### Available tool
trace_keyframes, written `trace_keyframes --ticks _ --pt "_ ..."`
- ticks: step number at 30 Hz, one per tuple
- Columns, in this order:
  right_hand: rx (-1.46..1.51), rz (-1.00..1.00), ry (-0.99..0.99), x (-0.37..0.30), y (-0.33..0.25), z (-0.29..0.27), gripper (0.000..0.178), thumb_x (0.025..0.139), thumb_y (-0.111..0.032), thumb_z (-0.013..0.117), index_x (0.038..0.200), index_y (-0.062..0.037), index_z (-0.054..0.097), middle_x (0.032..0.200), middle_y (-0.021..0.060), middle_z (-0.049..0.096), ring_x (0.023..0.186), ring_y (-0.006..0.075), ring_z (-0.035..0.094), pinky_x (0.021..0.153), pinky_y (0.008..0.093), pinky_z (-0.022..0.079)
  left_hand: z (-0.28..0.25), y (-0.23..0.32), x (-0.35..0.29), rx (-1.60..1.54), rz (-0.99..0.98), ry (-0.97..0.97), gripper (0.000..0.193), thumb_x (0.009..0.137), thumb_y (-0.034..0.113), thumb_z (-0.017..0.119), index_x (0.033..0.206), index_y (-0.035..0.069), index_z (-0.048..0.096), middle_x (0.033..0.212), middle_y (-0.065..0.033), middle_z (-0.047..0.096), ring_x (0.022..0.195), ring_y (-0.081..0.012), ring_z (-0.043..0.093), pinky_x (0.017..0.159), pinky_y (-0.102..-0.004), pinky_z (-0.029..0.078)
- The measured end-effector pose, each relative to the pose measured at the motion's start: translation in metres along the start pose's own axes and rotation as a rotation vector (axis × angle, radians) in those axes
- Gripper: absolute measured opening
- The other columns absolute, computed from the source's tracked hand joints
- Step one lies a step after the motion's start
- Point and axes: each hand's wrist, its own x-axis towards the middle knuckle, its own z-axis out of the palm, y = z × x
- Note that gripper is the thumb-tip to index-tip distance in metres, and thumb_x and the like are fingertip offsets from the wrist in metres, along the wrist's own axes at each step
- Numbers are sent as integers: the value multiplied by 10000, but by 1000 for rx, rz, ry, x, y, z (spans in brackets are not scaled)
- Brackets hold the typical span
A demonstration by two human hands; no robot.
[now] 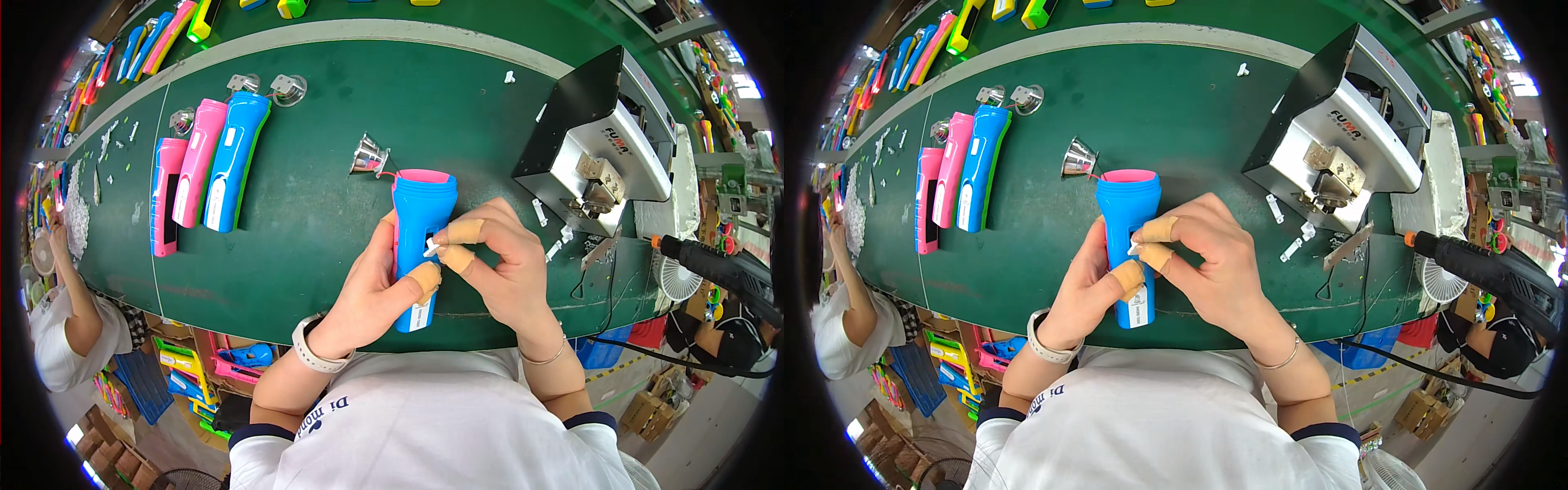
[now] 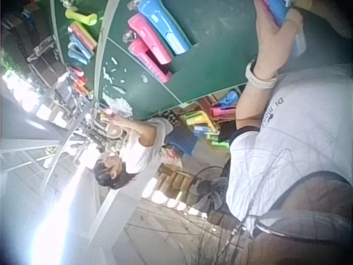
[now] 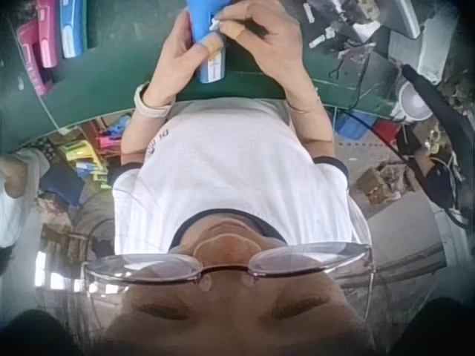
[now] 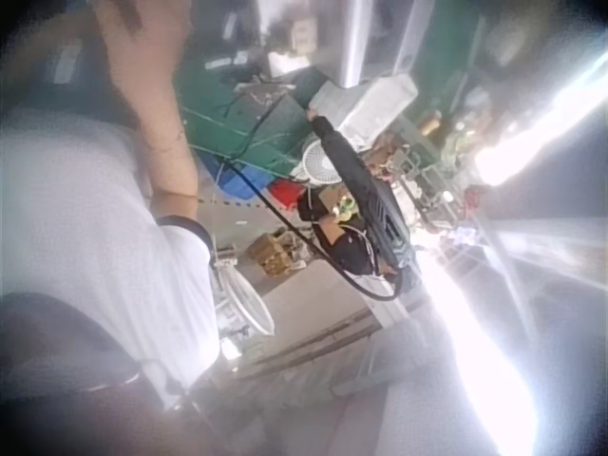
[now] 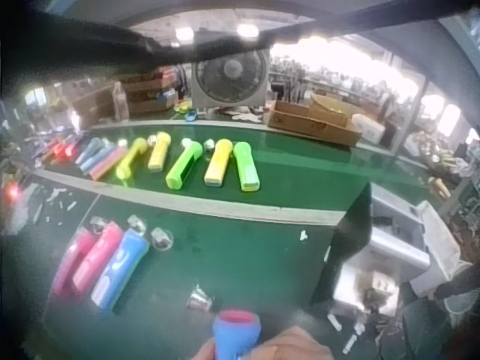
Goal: The person assembles plastic flashlights by placing internal electronic components and batteries into flashlight casings by hand, snapping the casing halves together, fastening them with an electric screwdriver, and placing the assembled flashlights onto the conveyor.
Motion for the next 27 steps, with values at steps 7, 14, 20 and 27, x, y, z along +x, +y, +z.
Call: trace_keyframes --ticks 7,14,20,27 --pt "-34 -35 84 -4 9 11 297 709 -83 739 977 -66 610 927 53 542 808 177 526 684 298 452 -3 -7 0 387 135 136 542 814 68 567 1303 -18 348 971 -155 597 860 -216 615 761 -323 485" --pt "215 188 26 -16 18 16 607 640 -181 814 1121 -51 468 1026 62 501 902 162 508 774 290 419 -2 4 -18 872 393 177 573 727 129 680 1218 -17 422 875 -206 597 697 -364 622 622 -379 516" --pt "235 15 -63 14 -7 -6 796 686 -282 776 1327 -26 381 1262 114 505 1119 231 516 910 369 419 -3 13 -8 1213 555 224 536 701 118 712 1160 -33 480 833 -166 601 660 -312 628 560 -365 513" --pt "991 296 64 38 -13 19 434 943 -205 538 1324 -48 401 1153 166 591 1035 219 591 863 327 480 -5 17 -7 1119 694 276 542 696 106 718 1168 -34 492 844 -165 614 641 -289 624 565 -351 514"
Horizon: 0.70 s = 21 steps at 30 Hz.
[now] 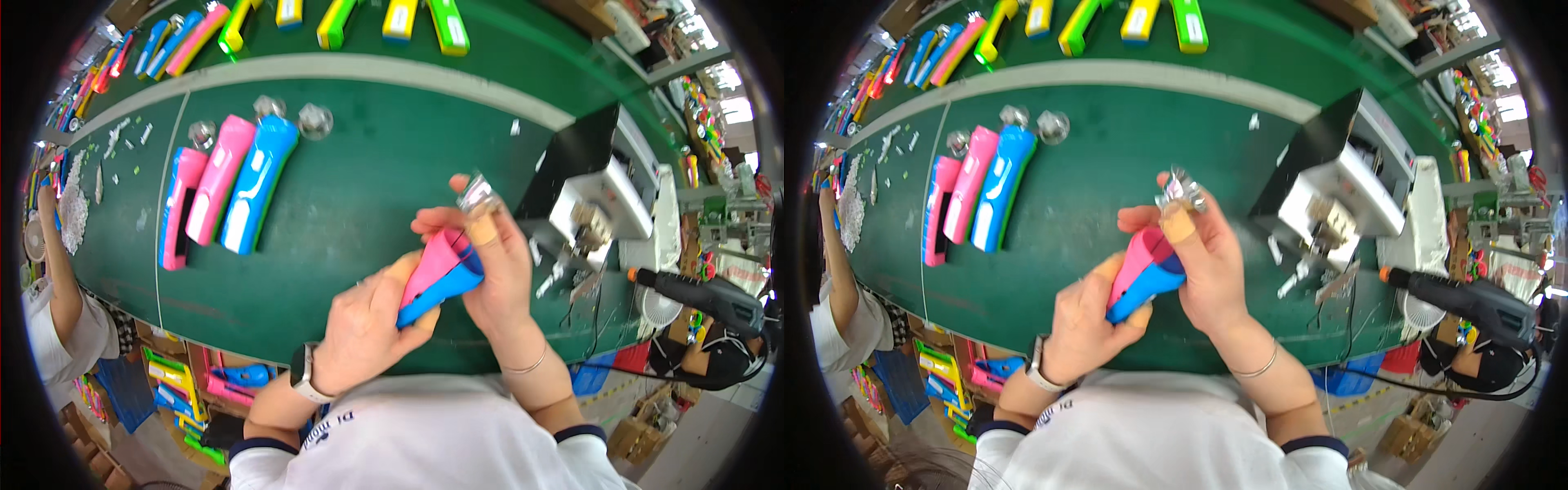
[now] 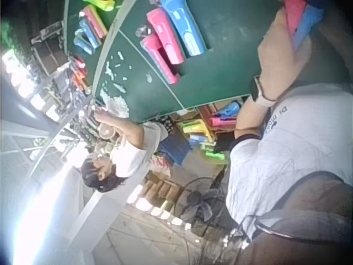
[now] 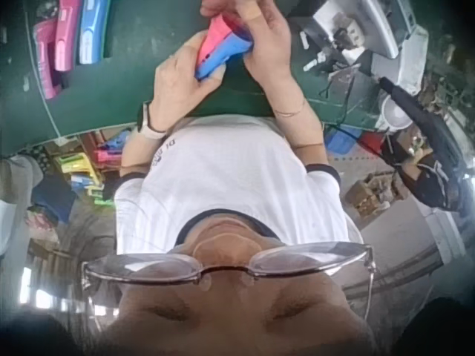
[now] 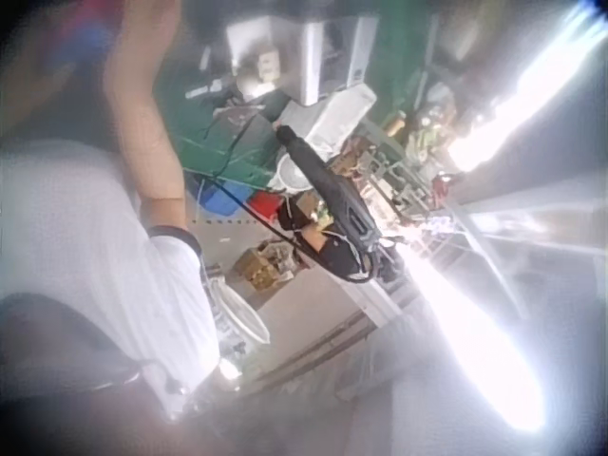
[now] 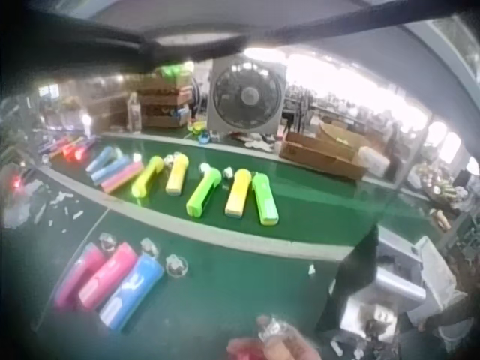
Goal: The person assembles plastic flashlights by placing internal electronic components and batteries into flashlight casings by hand, snapping the casing halves together, fastening them with an electric screwdriver, and placing the assembled flashlights onto the conveyor.
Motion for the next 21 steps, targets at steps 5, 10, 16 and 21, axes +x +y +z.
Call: trace_keyframes --ticks 5,10,16,21 --pt "-554 -163 142 64 1 -6 583 890 -268 606 1357 -23 359 1388 241 364 1232 331 442 988 410 388 -7 -18 -19 -456 -449 -63 520 782 128 663 1230 -27 450 906 -148 611 733 -237 625 668 -319 496" --pt "-1475 -464 438 202 -9 -16 783 784 -482 624 1350 -3 368 1414 263 303 1289 430 316 1047 484 299 -14 -27 -27 -693 -553 -51 518 830 125 600 1290 -15 408 1005 -153 579 822 -231 598 736 -312 474" --pt "-1764 -13 486 294 -27 7 925 668 -622 629 1412 -166 324 1474 200 229 1271 469 315 960 622 310 -38 -32 -10 -179 -279 162 685 782 163 689 1347 -7 342 1009 -170 515 855 -325 548 739 -378 460" --pt "-1901 2 439 316 -23 2 894 656 -508 655 1423 -209 305 1474 181 216 1242 442 368 943 561 386 -52 -39 -3 -145 -300 199 763 746 189 723 1358 -16 315 1052 -171 514 893 -318 564 751 -374 469"
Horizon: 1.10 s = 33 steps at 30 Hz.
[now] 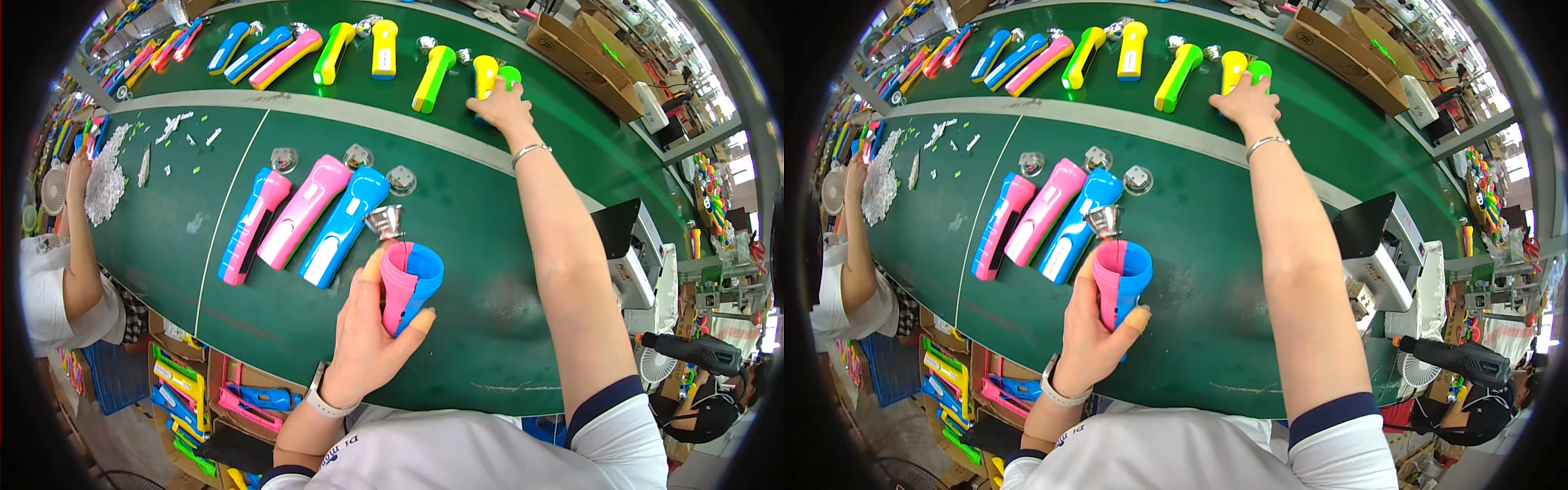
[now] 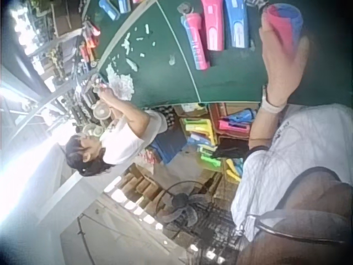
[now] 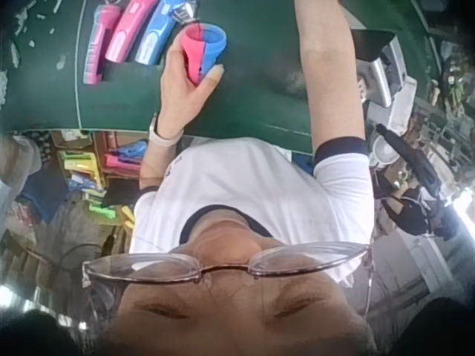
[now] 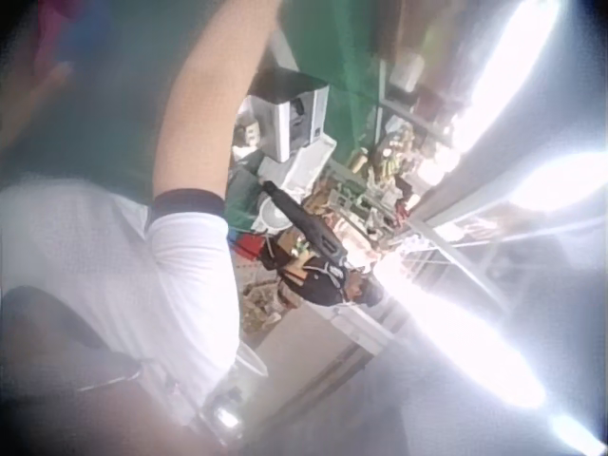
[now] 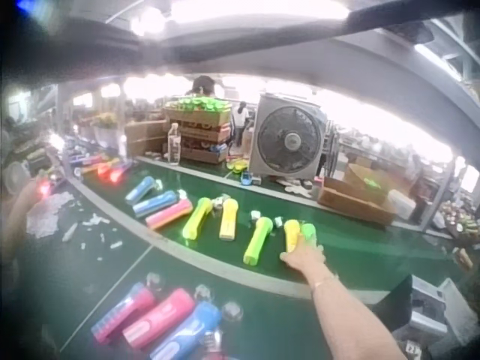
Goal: The person assembles plastic flashlights by placing internal electronic components and batteries into flashlight casings by hand, snapping the casing halves together, fastening them with an electric screwdriver, and placing the assembled flashlights onto the conveyor.
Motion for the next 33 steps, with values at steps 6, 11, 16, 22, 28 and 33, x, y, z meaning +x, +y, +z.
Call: trace_keyframes --ticks 6,11,16,22,28,33 --pt "-19 -1 5 -21 4 4 871 670 -487 641 1423 -207 304 1456 186 241 1223 447 399 942 535 408 -5 12 -11 -246 -48 108 782 763 204 713 1387 2 286 1130 -172 574 831 -257 619 755 -327 493" --pt "60 -159 9 -92 10 -8 850 681 -464 619 1417 -162 321 1432 220 264 1159 471 454 926 490 440 -5 12 -28 -146 -13 118 763 766 233 721 1370 12 312 1051 -168 598 763 -244 626 699 -306 498" --pt "24 -374 186 -201 18 14 764 698 -454 646 1333 -91 425 1402 203 309 1032 428 504 817 503 481 4 26 -41 0 130 31 699 787 110 690 1359 18 298 1105 -175 593 881 -219 641 778 -314 503" --pt "768 -744 286 -264 56 -35 228 849 -193 603 993 -16 594 1066 150 566 932 292 551 780 362 455 29 42 -51 -54 54 -29 603 770 160 711 1262 34 386 1042 -165 604 792 -261 640 683 -347 513" --pt "923 -615 53 -326 106 -42 152 829 -139 634 759 -5 620 772 80 587 632 211 551 558 295 434 68 49 -45 -65 -25 -149 543 754 235 728 1173 37 444 998 -166 599 724 -324 627 619 -383 512" --pt "996 -528 16 -336 135 -30 172 809 -138 656 714 -1 614 707 71 571 555 189 526 489 280 397 53 39 -23 -130 81 -528 443 773 190 710 1112 18 483 1042 -172 586 767 -300 628 644 -352 528"
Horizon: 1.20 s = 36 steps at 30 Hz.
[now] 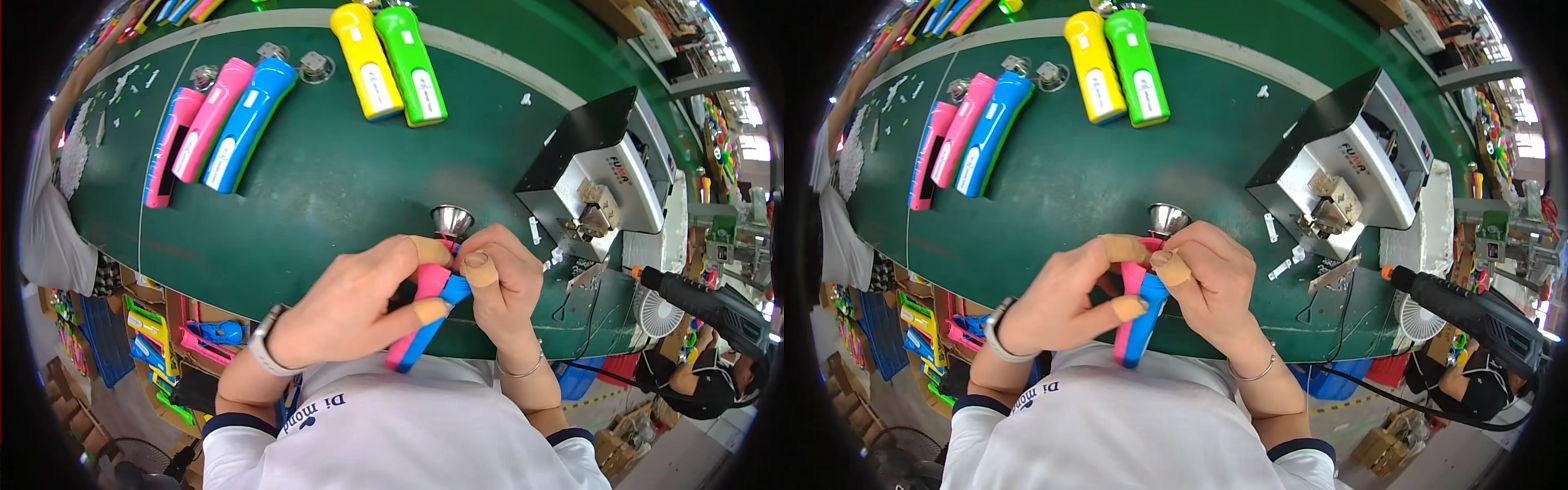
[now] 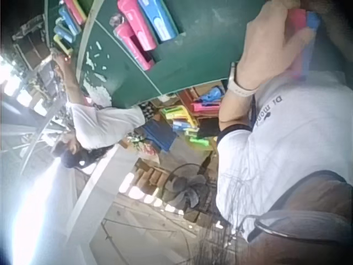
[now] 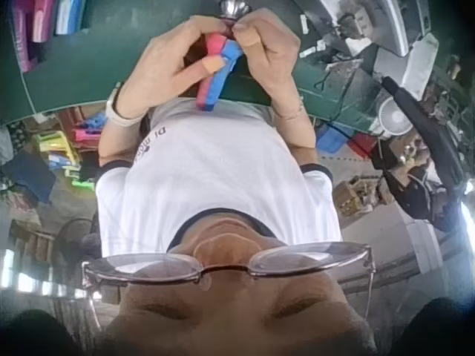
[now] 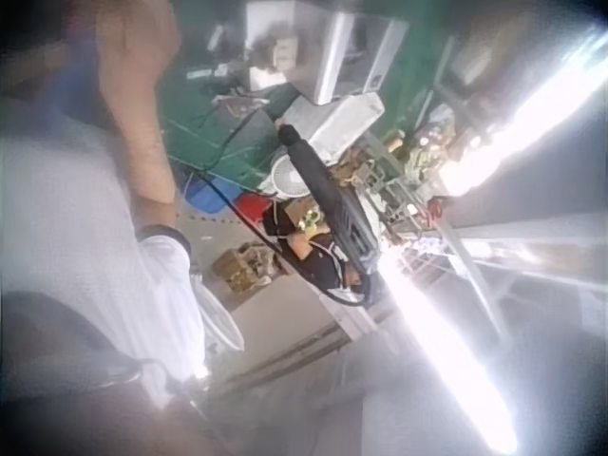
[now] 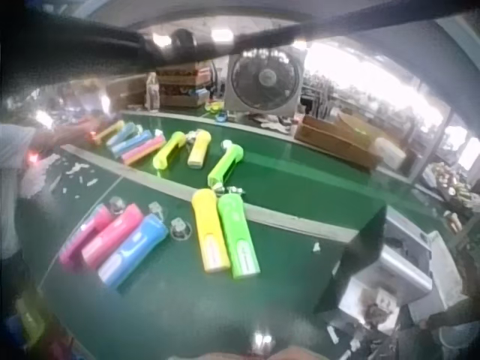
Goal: The person assembles plastic flashlights by placing internal electronic components and batteries into flashlight casings by hand, snapping the casing halves together, fastening them with an electric screwdriver, and placing the assembled flashlights onto the conveyor.
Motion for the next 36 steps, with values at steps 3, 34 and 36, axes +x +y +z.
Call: trace_keyframes --ticks 3,34,36 --pt "60 81 -38 -1 -2 1 193 814 -158 656 717 1 603 693 75 563 570 192 529 496 279 398 -9 6 6 -53 -37 -108 316 785 114 697 1033 0 538 1113 -172 542 781 -242 632 662 -304 551" --pt "221 227 57 -5 -6 16 431 840 -274 628 1163 -23 492 1090 168 521 942 286 538 726 332 489 7 -25 6 -135 -107 306 291 847 140 637 1037 16 455 1086 -156 463 1017 -232 496 851 -312 429" --pt "-79 166 -76 -11 -11 2 638 768 -341 702 1254 -17 445 1157 188 513 990 310 550 756 358 500 8 -29 10 -452 -159 469 254 893 102 583 1082 40 426 1098 -103 463 948 -160 522 792 -273 460"
